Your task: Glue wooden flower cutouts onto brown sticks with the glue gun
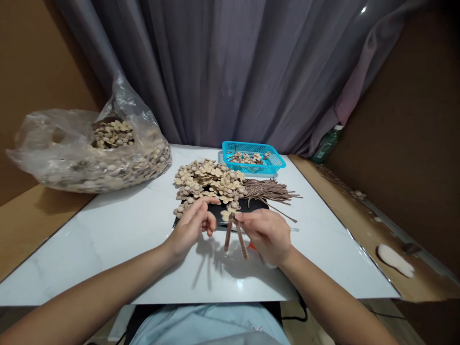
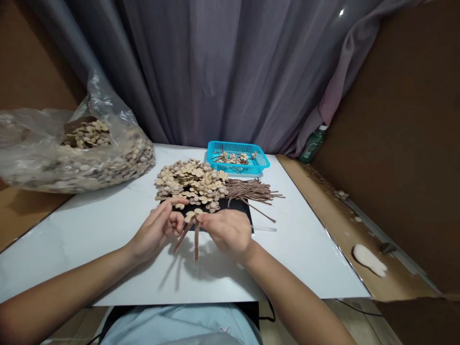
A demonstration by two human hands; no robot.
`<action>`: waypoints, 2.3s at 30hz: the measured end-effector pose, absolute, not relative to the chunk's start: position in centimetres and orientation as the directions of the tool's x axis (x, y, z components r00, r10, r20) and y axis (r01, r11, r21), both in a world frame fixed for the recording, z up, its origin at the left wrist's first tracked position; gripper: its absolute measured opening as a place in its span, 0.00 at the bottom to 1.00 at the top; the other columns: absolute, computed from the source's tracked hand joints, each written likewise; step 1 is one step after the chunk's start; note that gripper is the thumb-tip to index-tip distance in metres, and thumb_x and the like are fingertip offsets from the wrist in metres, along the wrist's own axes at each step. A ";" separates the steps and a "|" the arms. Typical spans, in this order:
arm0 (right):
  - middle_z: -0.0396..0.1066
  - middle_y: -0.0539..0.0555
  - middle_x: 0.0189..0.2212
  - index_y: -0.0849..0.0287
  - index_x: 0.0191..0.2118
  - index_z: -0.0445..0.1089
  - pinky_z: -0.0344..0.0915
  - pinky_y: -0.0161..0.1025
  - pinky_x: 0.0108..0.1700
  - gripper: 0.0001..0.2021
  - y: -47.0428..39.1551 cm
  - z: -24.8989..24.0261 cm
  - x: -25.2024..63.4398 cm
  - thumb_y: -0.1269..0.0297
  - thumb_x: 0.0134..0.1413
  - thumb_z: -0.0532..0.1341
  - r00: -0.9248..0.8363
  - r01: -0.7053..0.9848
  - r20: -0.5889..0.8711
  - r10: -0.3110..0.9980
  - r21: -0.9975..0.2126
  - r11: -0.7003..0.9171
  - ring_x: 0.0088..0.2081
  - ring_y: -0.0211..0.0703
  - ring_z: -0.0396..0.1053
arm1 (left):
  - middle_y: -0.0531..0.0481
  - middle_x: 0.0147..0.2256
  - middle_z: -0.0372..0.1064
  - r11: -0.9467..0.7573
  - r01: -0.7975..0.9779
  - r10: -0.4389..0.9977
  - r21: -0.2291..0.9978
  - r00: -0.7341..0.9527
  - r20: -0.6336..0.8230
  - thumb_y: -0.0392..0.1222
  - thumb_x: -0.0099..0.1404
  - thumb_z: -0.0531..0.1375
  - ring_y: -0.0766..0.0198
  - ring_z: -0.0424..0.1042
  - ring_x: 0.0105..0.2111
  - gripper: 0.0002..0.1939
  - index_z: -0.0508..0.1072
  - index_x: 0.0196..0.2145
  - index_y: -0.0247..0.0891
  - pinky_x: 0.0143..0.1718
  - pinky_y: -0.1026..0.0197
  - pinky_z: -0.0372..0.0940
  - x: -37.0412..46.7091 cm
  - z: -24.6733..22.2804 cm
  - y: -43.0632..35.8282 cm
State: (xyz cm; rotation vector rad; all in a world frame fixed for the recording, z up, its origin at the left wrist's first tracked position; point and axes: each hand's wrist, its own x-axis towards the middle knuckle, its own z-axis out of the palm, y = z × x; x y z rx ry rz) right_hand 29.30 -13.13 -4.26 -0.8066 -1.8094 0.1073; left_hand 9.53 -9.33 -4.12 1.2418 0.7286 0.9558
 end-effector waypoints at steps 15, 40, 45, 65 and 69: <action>0.74 0.56 0.36 0.50 0.41 0.69 0.73 0.45 0.39 0.09 -12.8 -4.7 29.0 0.68 0.53 0.62 -0.173 0.358 0.724 0.668 -0.586 0.727 0.37 0.45 0.74 | 0.50 0.29 0.73 -0.082 -0.256 0.933 0.963 0.319 0.164 0.40 0.51 0.69 0.65 0.73 0.28 0.11 0.73 0.32 0.35 0.29 0.65 0.71 9.6 -3.7 -9.1; 0.69 0.45 0.25 0.55 0.42 0.62 0.65 0.26 0.20 0.14 -13.0 -4.4 26.9 0.63 0.52 0.65 -0.165 -0.121 0.223 0.961 -0.971 0.205 0.21 0.30 0.64 | 0.55 0.26 0.72 0.208 -0.151 0.775 0.966 0.629 -0.068 0.37 0.53 0.68 0.69 0.72 0.26 0.20 0.63 0.40 0.36 0.32 0.67 0.65 9.6 -3.9 -9.3; 0.68 0.46 0.25 0.56 0.41 0.62 0.65 0.26 0.21 0.13 -13.0 -4.4 26.9 0.64 0.52 0.65 -0.165 -0.126 0.232 0.959 -0.969 0.212 0.20 0.30 0.64 | 0.57 0.26 0.71 0.244 -0.154 0.772 0.958 0.628 -0.096 0.36 0.51 0.69 0.72 0.70 0.25 0.21 0.62 0.39 0.36 0.30 0.69 0.62 9.5 -3.8 -9.1; 0.67 0.45 0.23 0.56 0.39 0.64 0.68 0.28 0.22 0.10 -13.0 -3.7 27.4 0.60 0.55 0.64 -0.129 -0.183 0.204 0.970 -0.967 0.179 0.22 0.32 0.67 | 0.59 0.23 0.69 -0.061 -0.161 0.847 0.985 0.514 0.137 0.40 0.58 0.65 0.72 0.69 0.23 0.16 0.62 0.41 0.39 0.28 0.69 0.63 9.3 -4.0 -9.0; 0.69 0.44 0.23 0.54 0.43 0.61 0.69 0.29 0.23 0.19 -12.8 -3.8 27.3 0.62 0.48 0.69 -0.213 -0.251 0.057 0.975 -0.968 0.002 0.22 0.32 0.67 | 0.58 0.25 0.69 -0.221 -0.085 0.850 0.972 0.473 0.234 0.37 0.58 0.65 0.71 0.70 0.25 0.17 0.61 0.41 0.40 0.30 0.70 0.64 9.1 -4.2 -9.4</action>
